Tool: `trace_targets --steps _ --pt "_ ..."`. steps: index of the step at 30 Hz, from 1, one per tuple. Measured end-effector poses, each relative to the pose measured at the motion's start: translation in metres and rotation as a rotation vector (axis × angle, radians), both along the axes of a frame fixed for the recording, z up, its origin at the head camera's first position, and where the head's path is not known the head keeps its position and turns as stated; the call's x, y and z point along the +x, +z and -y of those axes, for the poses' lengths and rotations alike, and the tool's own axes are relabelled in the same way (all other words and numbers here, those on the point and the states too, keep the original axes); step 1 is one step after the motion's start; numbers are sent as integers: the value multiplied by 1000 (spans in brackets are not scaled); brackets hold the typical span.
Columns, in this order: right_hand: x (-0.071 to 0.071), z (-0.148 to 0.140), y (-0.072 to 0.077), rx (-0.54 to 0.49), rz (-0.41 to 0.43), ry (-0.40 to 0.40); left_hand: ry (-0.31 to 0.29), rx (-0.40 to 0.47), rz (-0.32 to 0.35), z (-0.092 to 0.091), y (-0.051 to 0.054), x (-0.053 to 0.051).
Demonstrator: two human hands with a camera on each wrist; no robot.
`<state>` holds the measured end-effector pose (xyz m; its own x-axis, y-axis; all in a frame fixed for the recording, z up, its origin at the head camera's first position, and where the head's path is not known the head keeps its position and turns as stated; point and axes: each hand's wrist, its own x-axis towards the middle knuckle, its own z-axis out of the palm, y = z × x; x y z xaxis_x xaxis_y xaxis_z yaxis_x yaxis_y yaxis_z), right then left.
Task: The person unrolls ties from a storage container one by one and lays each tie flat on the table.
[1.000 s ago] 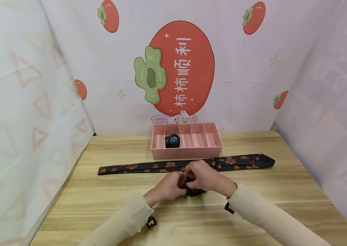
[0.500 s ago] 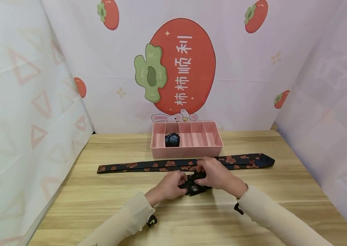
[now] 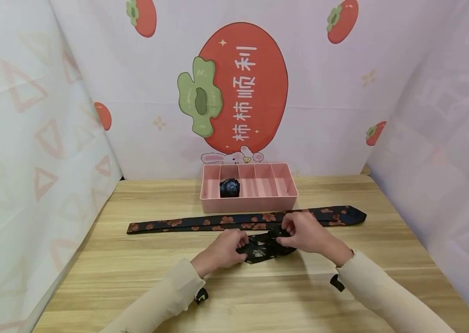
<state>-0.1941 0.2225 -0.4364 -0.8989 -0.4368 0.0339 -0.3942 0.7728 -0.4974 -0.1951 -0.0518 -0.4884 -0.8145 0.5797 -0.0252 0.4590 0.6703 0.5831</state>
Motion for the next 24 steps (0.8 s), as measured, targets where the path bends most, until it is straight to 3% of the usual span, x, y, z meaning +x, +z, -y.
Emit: trace_targets --steps 7,16,20,24 --pt "2 -13 -7 -75 111 -18 -16 -39 20 15 5 -3" --pt "4 6 9 -26 -21 30 -7 -41 28 17 6 -2" --pt "5 22 13 -29 -66 110 -20 -32 16 18 4 -2" --pt "5 34 11 -16 -60 181 -37 -17 8 19 3 -2"
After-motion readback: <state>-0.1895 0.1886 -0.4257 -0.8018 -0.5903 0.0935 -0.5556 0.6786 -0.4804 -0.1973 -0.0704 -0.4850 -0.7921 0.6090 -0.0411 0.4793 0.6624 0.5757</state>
